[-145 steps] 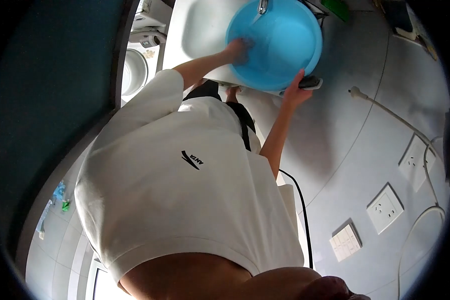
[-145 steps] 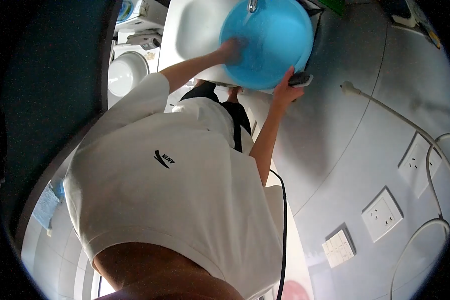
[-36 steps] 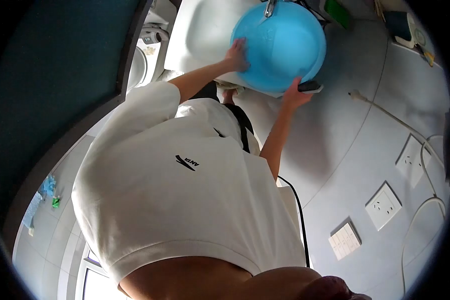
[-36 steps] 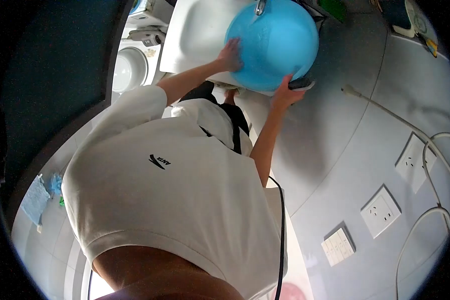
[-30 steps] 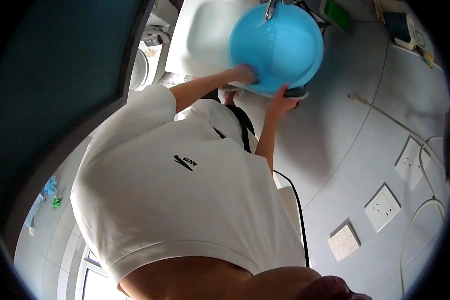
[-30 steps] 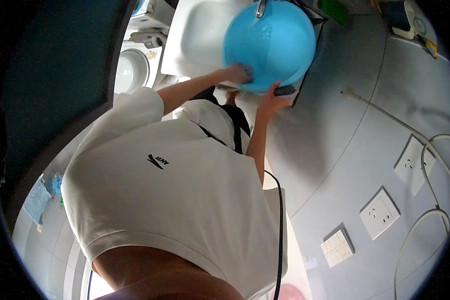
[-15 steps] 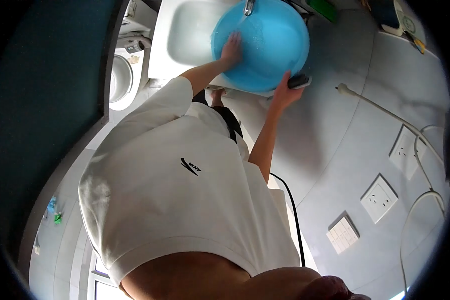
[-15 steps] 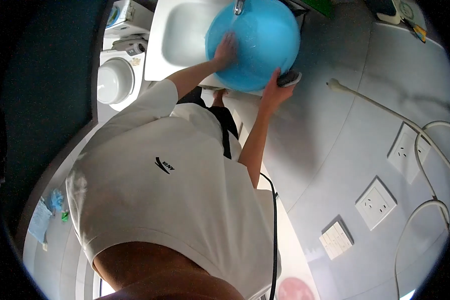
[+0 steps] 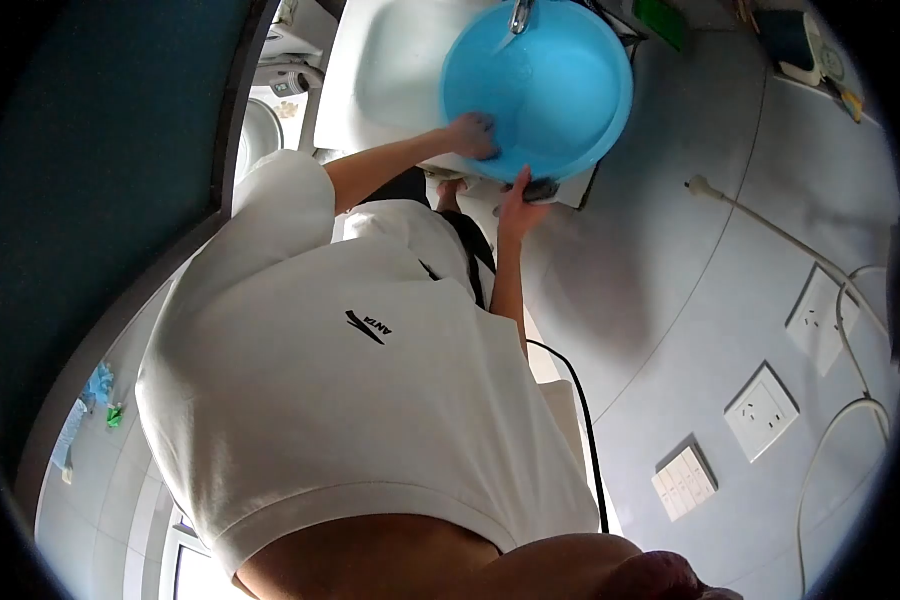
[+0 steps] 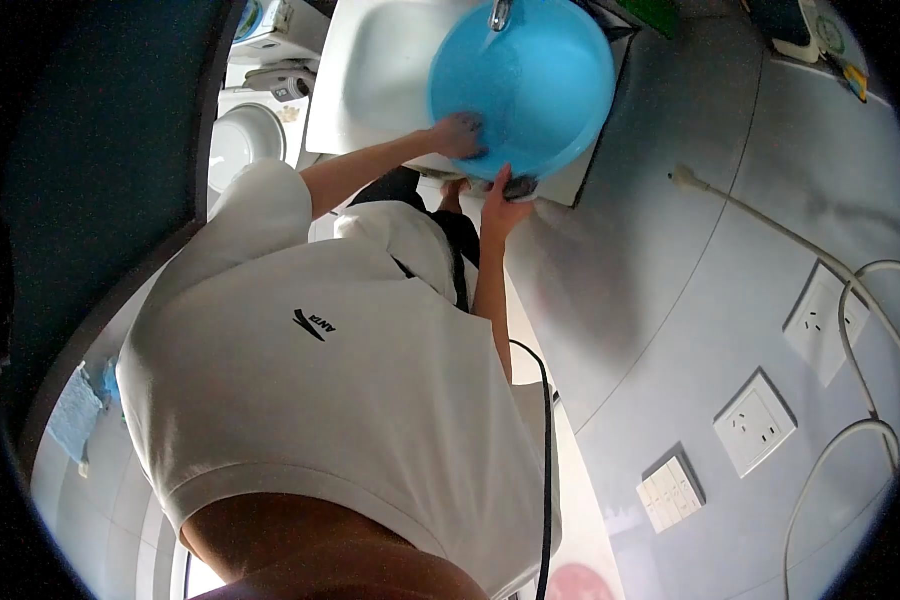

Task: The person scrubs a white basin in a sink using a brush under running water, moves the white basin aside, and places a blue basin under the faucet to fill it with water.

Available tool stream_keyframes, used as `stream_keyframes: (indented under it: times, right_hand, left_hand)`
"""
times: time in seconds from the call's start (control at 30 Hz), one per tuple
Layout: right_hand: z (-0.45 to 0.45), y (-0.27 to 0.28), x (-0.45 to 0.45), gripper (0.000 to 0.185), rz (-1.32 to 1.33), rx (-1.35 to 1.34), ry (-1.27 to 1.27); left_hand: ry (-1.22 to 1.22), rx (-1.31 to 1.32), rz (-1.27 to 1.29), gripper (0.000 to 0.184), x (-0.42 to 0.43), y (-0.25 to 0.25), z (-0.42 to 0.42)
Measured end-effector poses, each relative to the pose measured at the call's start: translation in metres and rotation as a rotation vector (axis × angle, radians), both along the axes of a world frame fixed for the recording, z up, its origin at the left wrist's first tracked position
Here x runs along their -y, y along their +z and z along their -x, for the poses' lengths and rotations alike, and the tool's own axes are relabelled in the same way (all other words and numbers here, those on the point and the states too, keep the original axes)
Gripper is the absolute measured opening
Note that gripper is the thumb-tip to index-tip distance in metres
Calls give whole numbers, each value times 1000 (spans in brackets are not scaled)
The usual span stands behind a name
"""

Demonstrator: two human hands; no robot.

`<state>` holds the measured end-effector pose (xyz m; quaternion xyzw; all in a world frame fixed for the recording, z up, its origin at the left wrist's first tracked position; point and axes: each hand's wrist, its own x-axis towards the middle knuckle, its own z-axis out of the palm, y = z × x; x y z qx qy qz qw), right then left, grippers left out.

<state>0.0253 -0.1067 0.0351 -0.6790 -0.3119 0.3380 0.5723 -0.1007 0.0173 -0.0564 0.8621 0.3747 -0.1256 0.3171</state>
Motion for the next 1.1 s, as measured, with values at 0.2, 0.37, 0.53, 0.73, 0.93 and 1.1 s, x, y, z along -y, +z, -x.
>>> stream_keyframes:
  times: [0.2, 0.37, 0.53, 0.73, 0.93, 1.1]
  right_hand:
    - [-38, -10, -8, 37, 57, 345, -115]
    - [-58, 54, -61, 44, -239, 403, -207]
    - [-84, 80, -84, 40, -30, 331, -19]
    - [-75, 68, -71, 35, -125, 253, 58]
    - [-55, 59, -55, 34, -118, 201, 20]
    - [-34, 53, -33, 38, -42, 169, -22]
  left_hand:
    - [108, -193, 37, 73, -12, 6, -10]
    - [91, -276, -501, 71, -56, -4, 4]
    - [-13, -469, -741, 67, -82, -41, 3]
    - [265, -52, -234, 65, -26, -18, -1]
    - [-76, -224, -41, 46, 6, 1, -17]
    - [-177, 109, -95, 44, 18, -12, -6]
